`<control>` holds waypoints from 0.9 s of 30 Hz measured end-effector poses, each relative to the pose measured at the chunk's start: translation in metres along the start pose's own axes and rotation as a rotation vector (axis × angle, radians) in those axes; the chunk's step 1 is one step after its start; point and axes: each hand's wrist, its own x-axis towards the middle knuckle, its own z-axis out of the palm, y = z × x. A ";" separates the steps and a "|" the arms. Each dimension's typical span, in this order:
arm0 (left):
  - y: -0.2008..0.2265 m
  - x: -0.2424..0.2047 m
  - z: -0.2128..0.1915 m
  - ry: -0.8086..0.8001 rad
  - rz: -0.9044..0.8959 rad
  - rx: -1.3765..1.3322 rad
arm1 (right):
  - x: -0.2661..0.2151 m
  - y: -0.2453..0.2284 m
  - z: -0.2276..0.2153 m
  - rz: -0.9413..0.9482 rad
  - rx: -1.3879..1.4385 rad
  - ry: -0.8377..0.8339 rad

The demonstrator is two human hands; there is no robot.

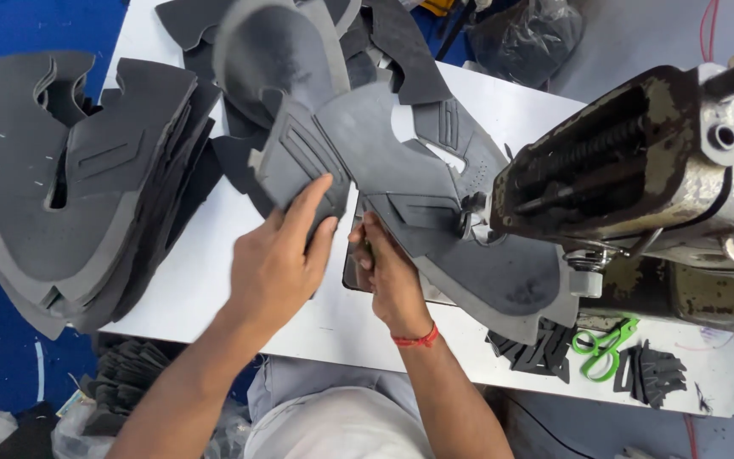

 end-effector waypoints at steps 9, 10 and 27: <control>-0.032 0.037 -0.085 0.354 0.683 0.304 | -0.035 0.040 -0.018 -0.468 -0.854 -0.142; -0.029 0.046 -0.089 0.356 0.690 0.300 | -0.043 0.038 -0.015 -0.473 -0.854 -0.136; 0.002 0.105 0.092 -0.768 0.219 -0.253 | -0.102 -0.033 -0.029 -0.528 -0.794 0.466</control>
